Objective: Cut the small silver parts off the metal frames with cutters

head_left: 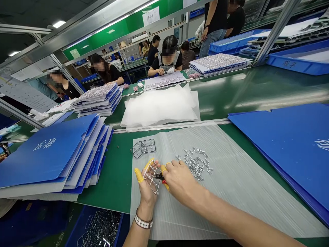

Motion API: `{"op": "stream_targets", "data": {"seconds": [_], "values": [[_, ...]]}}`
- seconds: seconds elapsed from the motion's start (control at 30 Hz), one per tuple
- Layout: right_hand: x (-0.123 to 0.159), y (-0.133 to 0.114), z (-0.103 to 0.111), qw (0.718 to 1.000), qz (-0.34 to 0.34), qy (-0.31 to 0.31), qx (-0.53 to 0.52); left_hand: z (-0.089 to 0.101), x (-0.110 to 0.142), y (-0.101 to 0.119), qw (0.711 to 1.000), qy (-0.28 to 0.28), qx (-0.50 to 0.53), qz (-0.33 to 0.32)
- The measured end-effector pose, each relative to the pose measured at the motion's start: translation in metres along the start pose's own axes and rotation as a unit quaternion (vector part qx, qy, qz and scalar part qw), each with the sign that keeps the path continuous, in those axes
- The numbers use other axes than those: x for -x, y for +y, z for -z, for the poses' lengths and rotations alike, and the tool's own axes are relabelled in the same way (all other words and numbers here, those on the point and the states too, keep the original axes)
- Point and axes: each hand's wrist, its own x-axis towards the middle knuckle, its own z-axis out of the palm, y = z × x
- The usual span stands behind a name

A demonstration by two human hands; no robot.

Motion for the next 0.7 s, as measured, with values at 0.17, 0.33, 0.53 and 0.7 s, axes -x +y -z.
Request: {"op": "stream_targets", "data": {"seconds": [0.17, 0.33, 0.53, 0.7], "values": [[0.003, -0.003, -0.012, 1.0, 0.003, -0.007, 0.01, 0.0, -0.004, 0.004, 0.999, 0.017, -0.001, -0.027], [0.001, -0.008, -0.022, 1.0, -0.002, 0.003, 0.005, -0.002, -0.003, 0.003, 0.999, 0.019, -0.003, -0.029], [0.002, -0.008, -0.021, 1.0, -0.004, -0.002, 0.011, 0.0, -0.004, 0.001, 0.998, 0.027, -0.015, -0.048], [0.001, -0.008, -0.017, 1.0, -0.001, -0.011, 0.013, 0.0, -0.004, -0.001, 0.998, 0.025, -0.017, -0.051]]}}
